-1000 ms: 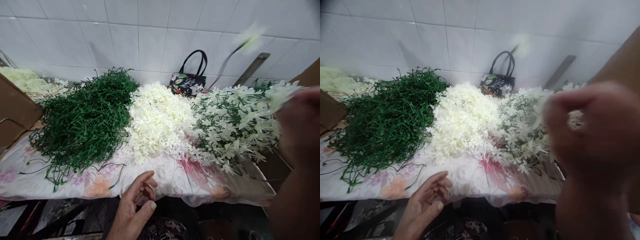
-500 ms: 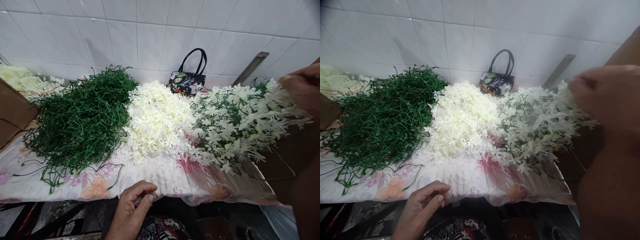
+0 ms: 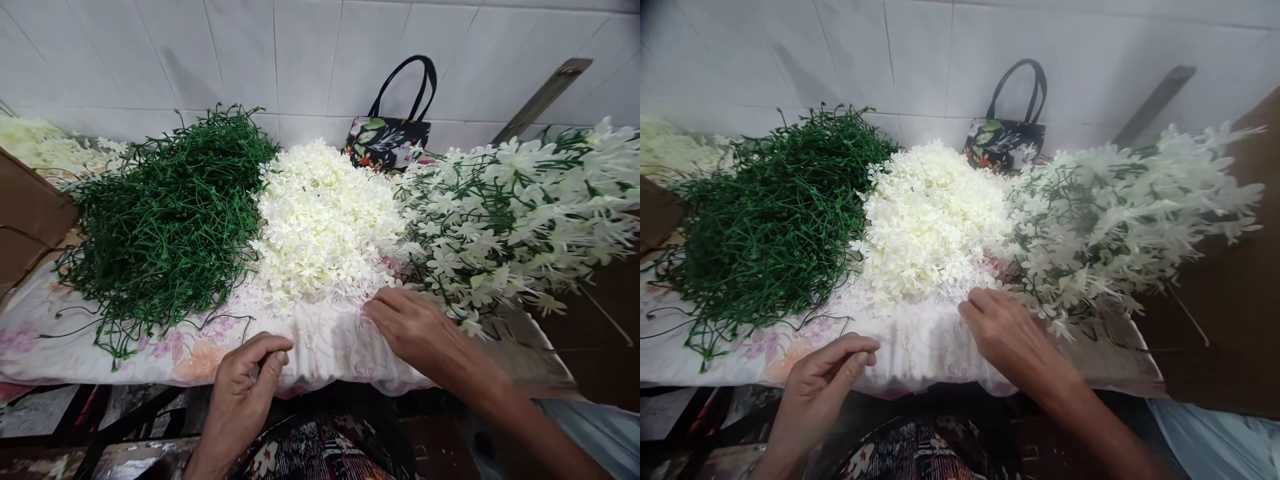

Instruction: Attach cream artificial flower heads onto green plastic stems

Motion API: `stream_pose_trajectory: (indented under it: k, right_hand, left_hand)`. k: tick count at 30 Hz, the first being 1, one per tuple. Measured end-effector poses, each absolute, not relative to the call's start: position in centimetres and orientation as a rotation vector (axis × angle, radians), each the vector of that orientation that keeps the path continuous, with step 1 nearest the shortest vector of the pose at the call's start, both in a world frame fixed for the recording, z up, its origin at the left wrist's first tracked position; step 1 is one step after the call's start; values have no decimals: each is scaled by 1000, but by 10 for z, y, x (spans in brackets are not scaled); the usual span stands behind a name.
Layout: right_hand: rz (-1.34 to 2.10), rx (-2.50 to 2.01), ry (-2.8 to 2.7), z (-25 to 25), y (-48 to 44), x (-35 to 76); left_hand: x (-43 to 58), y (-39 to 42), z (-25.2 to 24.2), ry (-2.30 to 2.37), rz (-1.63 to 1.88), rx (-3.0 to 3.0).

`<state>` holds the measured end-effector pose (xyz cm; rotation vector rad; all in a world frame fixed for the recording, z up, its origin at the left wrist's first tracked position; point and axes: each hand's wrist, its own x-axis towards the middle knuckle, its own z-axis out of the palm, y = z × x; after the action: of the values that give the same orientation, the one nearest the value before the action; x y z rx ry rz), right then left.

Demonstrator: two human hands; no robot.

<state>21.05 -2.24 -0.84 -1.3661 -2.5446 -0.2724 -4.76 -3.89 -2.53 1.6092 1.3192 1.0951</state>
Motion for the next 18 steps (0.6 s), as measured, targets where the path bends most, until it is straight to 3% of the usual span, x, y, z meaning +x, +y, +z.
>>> stream_pose_trajectory:
  k: [10,18]
  right_hand:
    - [-130,-1111,-2523,-39,-7,202]
    - [-70,-1105,-2231,-54,-16,188]
  left_hand:
    - [-64,-10,-21,1612,1060,2101]
    - [-36,18,-18,1776,506,2414]
